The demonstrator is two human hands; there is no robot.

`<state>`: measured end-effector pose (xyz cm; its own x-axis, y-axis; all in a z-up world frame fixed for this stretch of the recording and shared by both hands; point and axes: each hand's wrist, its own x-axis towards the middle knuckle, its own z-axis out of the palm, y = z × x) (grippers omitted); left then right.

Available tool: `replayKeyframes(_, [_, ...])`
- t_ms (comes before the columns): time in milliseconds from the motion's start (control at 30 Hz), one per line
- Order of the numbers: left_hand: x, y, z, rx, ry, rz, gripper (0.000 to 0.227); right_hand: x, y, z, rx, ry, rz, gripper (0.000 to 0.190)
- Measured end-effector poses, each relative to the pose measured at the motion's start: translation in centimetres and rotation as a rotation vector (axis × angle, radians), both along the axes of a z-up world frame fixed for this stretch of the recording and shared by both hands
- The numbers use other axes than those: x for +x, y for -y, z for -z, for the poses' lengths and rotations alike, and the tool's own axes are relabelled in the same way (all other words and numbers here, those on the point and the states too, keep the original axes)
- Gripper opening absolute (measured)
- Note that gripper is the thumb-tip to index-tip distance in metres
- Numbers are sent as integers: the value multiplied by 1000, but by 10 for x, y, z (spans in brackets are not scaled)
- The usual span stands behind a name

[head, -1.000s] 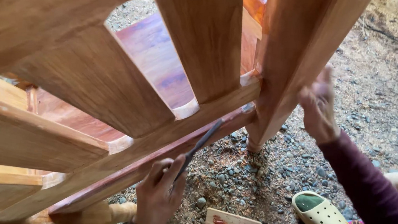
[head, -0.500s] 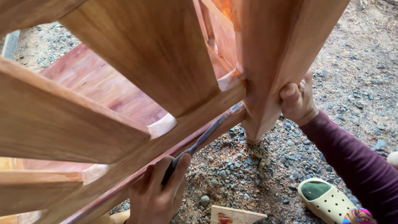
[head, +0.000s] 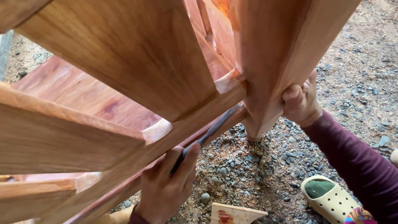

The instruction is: Finishing and scraping excess wood material from a chair frame.

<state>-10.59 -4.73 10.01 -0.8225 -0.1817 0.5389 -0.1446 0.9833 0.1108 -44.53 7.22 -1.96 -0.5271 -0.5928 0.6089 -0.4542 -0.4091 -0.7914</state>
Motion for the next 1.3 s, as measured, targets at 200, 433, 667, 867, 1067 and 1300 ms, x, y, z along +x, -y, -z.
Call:
replayKeyframes(200, [6,0,-3,-4,17,10,50,5,2,-22,-17,-13,-22,96])
replayKeyframes(433, [11,1,4,13,8,-6,53,-5,-3,7,5,-88,30,93])
replayKeyframes(667, [1,-1,10,53,19,-27,57,3,-1,6,-30,-36,-8,96])
replayKeyframes(867, [-2,-1,2,6,36,43,58,8,1,-33,32,-51,47,95])
replayKeyframes(1067, [-4,-12,4,20,42,-35,53,23,0,-43,64,-4,-39,86])
replayKeyframes(1300, [10,-9,13,157,139,-59,61,81,-4,-25,119,-219,333,144])
